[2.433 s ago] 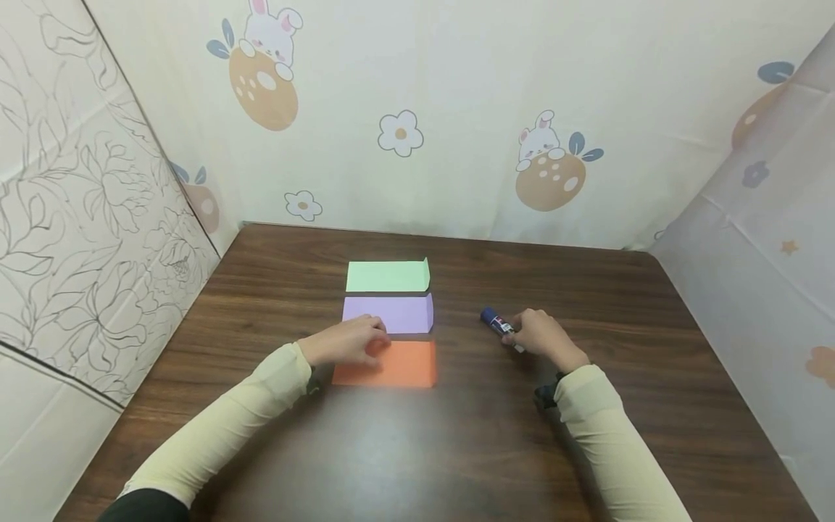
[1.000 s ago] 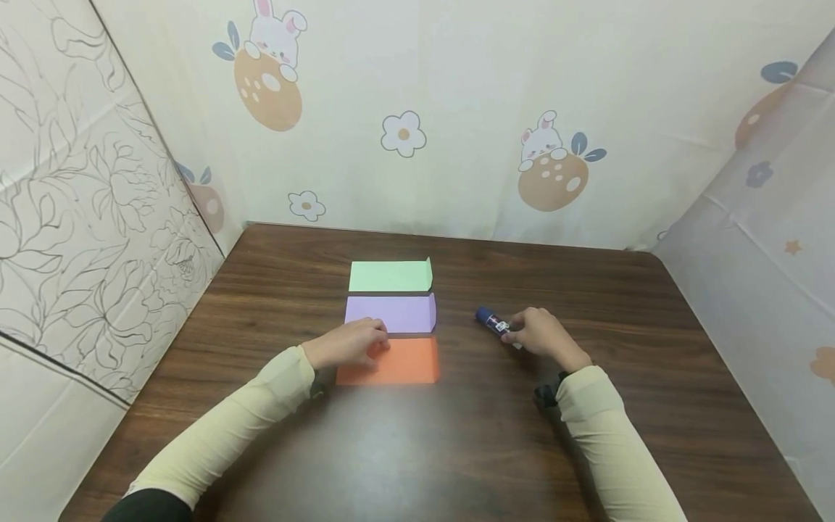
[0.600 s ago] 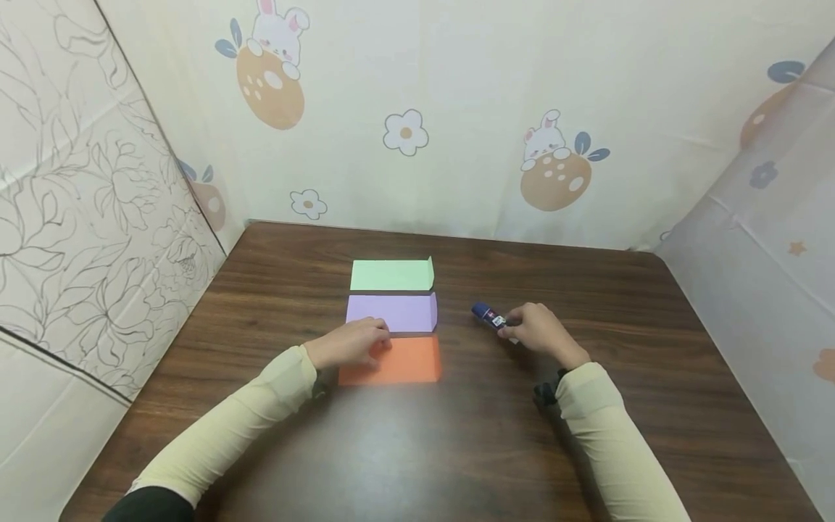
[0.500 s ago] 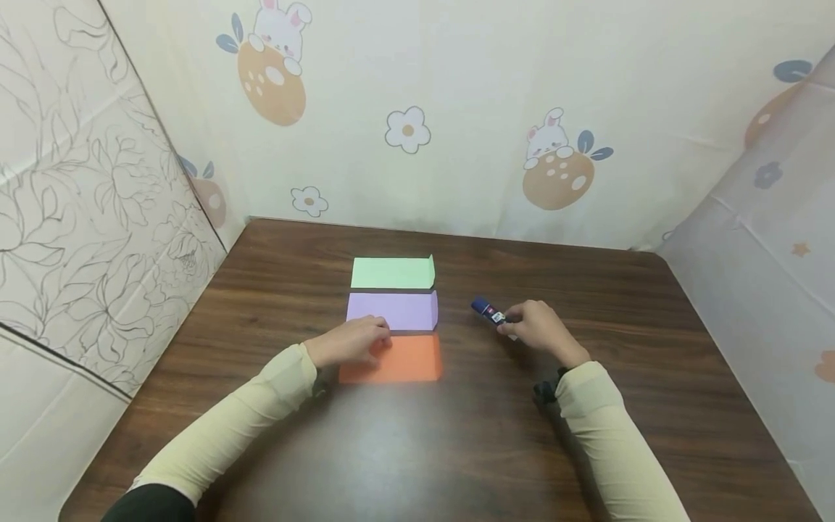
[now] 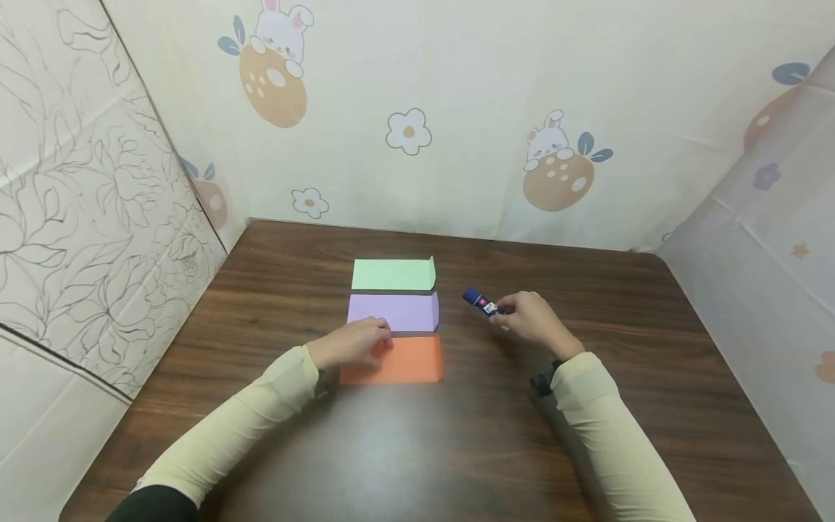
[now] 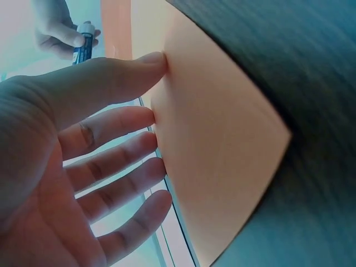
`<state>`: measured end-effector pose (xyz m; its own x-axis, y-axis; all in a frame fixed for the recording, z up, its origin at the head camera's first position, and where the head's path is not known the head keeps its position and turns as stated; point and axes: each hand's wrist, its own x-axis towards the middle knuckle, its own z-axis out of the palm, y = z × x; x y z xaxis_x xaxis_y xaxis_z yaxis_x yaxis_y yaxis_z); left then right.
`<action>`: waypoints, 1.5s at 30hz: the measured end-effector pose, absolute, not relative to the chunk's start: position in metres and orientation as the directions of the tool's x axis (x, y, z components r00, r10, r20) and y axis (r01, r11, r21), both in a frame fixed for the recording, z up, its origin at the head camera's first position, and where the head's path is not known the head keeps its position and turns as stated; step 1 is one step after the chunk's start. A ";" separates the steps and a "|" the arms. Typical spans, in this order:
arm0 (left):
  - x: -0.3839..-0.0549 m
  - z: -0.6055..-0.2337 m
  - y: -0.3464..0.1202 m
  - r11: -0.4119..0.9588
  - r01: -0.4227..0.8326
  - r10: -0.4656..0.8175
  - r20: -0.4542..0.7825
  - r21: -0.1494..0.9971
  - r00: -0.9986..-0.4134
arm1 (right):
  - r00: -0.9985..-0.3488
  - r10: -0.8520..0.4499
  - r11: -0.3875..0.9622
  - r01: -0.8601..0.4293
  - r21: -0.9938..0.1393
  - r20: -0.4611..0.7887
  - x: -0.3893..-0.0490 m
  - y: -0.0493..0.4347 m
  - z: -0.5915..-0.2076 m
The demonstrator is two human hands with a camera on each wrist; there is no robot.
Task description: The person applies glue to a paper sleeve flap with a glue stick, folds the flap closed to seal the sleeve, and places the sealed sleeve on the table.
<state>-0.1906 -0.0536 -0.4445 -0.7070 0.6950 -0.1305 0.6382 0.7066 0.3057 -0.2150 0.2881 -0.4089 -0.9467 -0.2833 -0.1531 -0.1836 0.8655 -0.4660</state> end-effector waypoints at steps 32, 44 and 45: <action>-0.188 -0.442 -0.055 0.700 0.645 0.703 -0.134 0.307 -0.699 | -0.966 -0.258 0.793 -0.216 -0.569 0.007 -0.217 0.255 -0.388; -0.192 -0.441 -0.051 0.684 0.648 0.708 -0.089 0.335 -0.701 | -0.960 -0.275 0.768 -0.247 -0.591 0.044 -0.216 0.249 -0.381; -0.192 -0.440 -0.051 0.682 0.648 0.706 -0.077 0.338 -0.704 | -0.959 -0.279 0.766 -0.251 -0.592 0.046 -0.216 0.249 -0.380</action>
